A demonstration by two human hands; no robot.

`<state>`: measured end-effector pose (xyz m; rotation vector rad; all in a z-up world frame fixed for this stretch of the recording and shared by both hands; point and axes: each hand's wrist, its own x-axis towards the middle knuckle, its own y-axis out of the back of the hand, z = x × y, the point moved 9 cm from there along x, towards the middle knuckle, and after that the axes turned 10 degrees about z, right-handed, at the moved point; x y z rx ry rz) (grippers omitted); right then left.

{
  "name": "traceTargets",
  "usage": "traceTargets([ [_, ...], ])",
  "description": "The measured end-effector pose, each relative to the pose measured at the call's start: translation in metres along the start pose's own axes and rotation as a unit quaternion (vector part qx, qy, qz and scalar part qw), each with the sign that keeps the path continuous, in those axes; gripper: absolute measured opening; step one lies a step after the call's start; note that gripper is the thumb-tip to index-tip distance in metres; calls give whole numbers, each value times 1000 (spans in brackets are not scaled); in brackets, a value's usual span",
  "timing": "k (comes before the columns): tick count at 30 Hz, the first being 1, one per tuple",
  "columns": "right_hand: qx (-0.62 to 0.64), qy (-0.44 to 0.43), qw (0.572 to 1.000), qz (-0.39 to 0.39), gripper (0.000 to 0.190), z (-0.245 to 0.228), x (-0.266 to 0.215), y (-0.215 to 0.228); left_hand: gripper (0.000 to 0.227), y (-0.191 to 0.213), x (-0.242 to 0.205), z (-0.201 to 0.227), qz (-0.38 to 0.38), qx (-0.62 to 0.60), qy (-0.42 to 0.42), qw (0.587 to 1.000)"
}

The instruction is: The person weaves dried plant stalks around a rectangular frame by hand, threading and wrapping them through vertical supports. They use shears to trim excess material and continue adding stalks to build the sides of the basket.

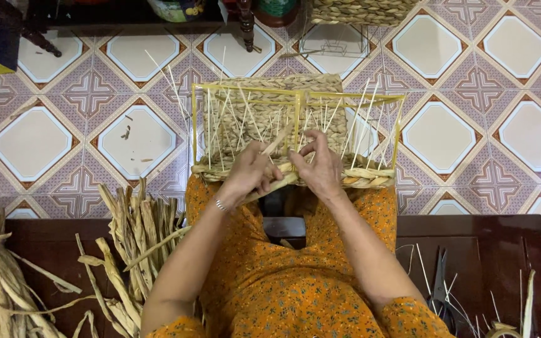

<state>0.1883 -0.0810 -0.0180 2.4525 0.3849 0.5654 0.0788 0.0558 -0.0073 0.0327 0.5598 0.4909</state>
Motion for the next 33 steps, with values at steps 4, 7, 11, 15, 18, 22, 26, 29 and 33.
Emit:
traceTargets([
  [4, 2, -38, 998, -42, 30, 20, -3, -17, 9, 15, 12, -52, -40, -148, -51, 987],
  [7, -16, -57, 997, -46, 25, 17, 0, -14, 16, 11, -2, -50, -66, -177, -142, 972],
  [11, 40, -15, 999, -30, 18, 16, -4, -16, 40, 16, -9, -74, -1, -116, -194, 974],
  [15, 34, 53, 998, -16, 15, 20, -4, -18, 43, 15, -14, -82, -4, -158, -247, 956],
  [18, 48, 52, 997, -12, 16, 17, -4, -16, 43, 29, -20, -78, 12, -202, -205, 958],
  [22, -27, -33, 997, -60, 19, 19, -4, -23, 42, 54, -22, -54, 59, -192, -176, 964],
  [26, -35, 41, 998, -39, 24, -1, -4, -7, 21, 93, -34, -12, 246, 44, -358, 900],
  [29, 1, 54, 999, 2, 30, -1, -10, 36, 32, 114, -23, -23, 358, 194, -330, 852],
  [33, -95, 67, 971, 210, 23, 40, -20, 142, 41, 109, 1, -67, 313, 228, -264, 883],
])
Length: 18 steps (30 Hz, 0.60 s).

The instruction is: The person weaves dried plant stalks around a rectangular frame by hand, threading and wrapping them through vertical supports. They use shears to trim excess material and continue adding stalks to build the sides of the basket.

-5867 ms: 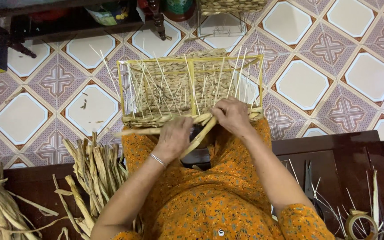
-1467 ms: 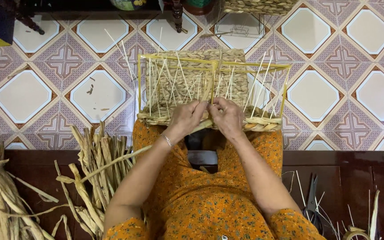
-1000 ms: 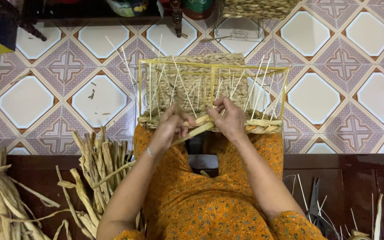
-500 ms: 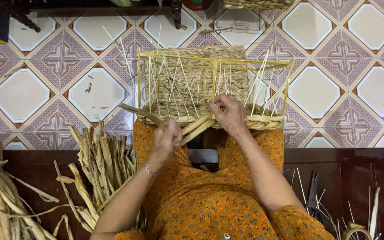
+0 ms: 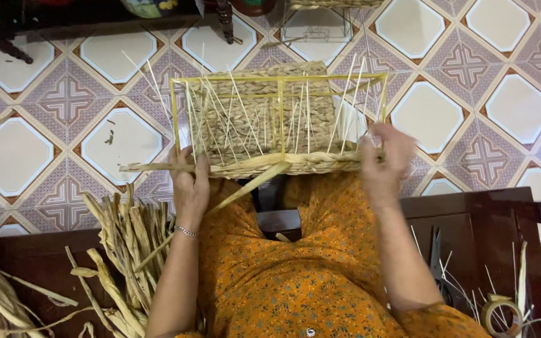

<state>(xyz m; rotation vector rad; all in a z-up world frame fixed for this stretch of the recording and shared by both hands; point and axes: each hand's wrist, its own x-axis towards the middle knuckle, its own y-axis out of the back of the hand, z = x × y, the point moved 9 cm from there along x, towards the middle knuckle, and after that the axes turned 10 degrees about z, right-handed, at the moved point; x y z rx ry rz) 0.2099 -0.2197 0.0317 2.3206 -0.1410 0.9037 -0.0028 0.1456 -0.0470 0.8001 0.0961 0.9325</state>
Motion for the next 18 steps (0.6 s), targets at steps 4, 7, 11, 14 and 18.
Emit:
traceTargets([
  [4, -19, -173, 985, -21, 35, 64, -14, 18, 47, 1, -6, 7, 27, -66, 62, 996],
  [7, 66, -397, 908, -119, 47, 87, -45, 3, 46, -7, -17, 2, 26, -180, 143, 973],
  [11, 121, -408, 900, -95, 50, 93, -25, 10, 50, -29, -41, -9, 3, -259, 204, 944],
  [14, 119, -374, 917, -70, 51, 133, -25, 22, 50, -39, -59, 19, -7, -205, 92, 974],
  [18, 86, -319, 941, -66, 52, 169, -35, 24, 44, -53, -62, 53, -18, 41, -68, 997],
])
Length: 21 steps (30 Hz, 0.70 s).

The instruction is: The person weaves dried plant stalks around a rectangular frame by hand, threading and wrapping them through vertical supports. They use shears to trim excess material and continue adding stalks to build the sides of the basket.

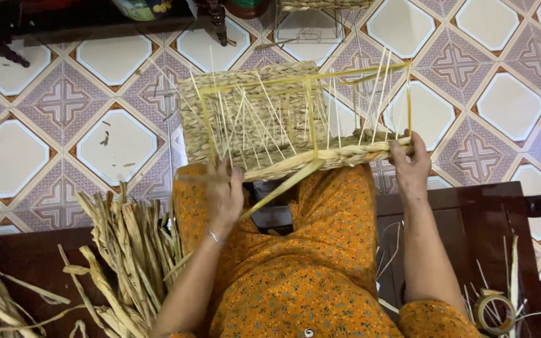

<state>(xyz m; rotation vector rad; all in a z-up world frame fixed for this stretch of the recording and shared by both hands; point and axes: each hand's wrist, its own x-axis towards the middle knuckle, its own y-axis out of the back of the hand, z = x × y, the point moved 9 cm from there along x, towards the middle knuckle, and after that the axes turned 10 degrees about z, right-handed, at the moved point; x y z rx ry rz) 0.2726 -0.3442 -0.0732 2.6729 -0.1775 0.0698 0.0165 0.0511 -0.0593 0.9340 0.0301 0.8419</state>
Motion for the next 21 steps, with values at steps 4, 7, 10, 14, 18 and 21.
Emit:
traceTargets([
  [4, -138, 214, 964, 82, 51, -72, -25, 14, 66, 8, 19, 2, -56, -209, 170, 961],
  [7, -182, 310, 931, 65, 36, -117, -56, -10, 43, 15, 24, 13, -53, -134, 53, 988],
  [10, -65, 458, 873, -155, 29, -156, -104, -66, 80, 17, 23, 6, -63, -233, 181, 953],
  [14, -68, 447, 840, -298, 41, -152, -117, -111, 76, 41, 13, -3, 12, -211, 108, 971],
  [18, -163, 362, 831, -389, 53, -136, -109, -124, 45, 85, -15, 48, -257, 122, 232, 930],
  [21, -254, 356, 811, -387, 64, -161, -112, -119, 44, 41, -44, 67, -289, 104, -55, 950],
])
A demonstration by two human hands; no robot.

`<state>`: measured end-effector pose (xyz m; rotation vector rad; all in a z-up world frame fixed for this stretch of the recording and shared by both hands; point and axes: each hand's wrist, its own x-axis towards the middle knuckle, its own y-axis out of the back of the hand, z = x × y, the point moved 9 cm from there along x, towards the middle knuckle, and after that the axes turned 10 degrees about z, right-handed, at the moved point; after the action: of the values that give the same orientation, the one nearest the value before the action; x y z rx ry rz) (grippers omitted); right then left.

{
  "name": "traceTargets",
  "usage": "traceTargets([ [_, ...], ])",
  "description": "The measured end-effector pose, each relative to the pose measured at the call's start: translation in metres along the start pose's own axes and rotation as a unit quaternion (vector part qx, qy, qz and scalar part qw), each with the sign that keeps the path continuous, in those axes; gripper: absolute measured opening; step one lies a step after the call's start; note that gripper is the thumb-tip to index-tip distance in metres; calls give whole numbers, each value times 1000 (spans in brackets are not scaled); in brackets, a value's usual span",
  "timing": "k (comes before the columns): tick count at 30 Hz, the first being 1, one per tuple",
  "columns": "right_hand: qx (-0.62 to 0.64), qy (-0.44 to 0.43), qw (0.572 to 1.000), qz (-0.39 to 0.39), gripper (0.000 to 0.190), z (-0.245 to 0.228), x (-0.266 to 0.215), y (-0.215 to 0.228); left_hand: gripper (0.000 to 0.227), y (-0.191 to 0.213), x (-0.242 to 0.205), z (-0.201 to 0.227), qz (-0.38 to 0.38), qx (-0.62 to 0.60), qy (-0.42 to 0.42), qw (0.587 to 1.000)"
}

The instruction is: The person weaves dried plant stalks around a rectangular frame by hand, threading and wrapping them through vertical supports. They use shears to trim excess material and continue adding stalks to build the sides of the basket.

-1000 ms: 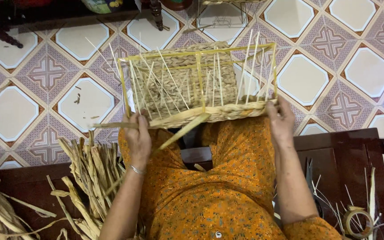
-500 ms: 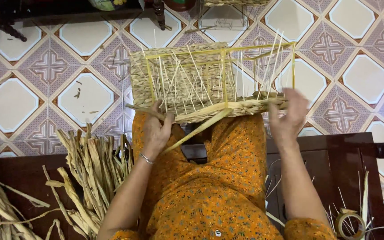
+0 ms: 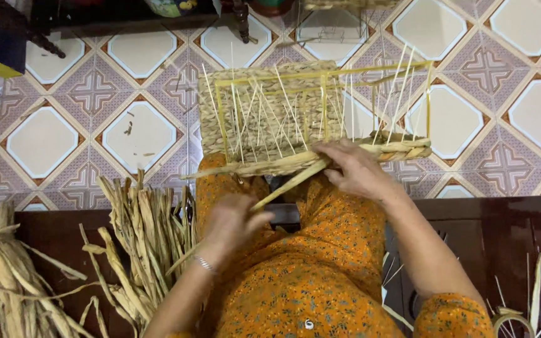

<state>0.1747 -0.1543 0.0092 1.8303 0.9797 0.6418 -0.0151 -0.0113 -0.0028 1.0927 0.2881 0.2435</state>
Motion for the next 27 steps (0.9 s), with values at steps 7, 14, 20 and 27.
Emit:
traceTargets([
  [7, 56, 36, 997, 40, 46, -1, 4, -7, 23, 30, 20, 35, 240, 167, -183, 939],
  [14, 163, -25, 980, 110, 18, 11, 14, 6, 44, 40, 41, 104, 365, 108, -278, 882],
  [20, 273, -79, 958, 44, 15, 22, 9, -4, 13, -32, 131, 74, 125, 33, -150, 980],
  [27, 258, -69, 959, 91, 16, 26, 13, -1, 24, -51, 114, 49, 198, -242, -34, 949],
])
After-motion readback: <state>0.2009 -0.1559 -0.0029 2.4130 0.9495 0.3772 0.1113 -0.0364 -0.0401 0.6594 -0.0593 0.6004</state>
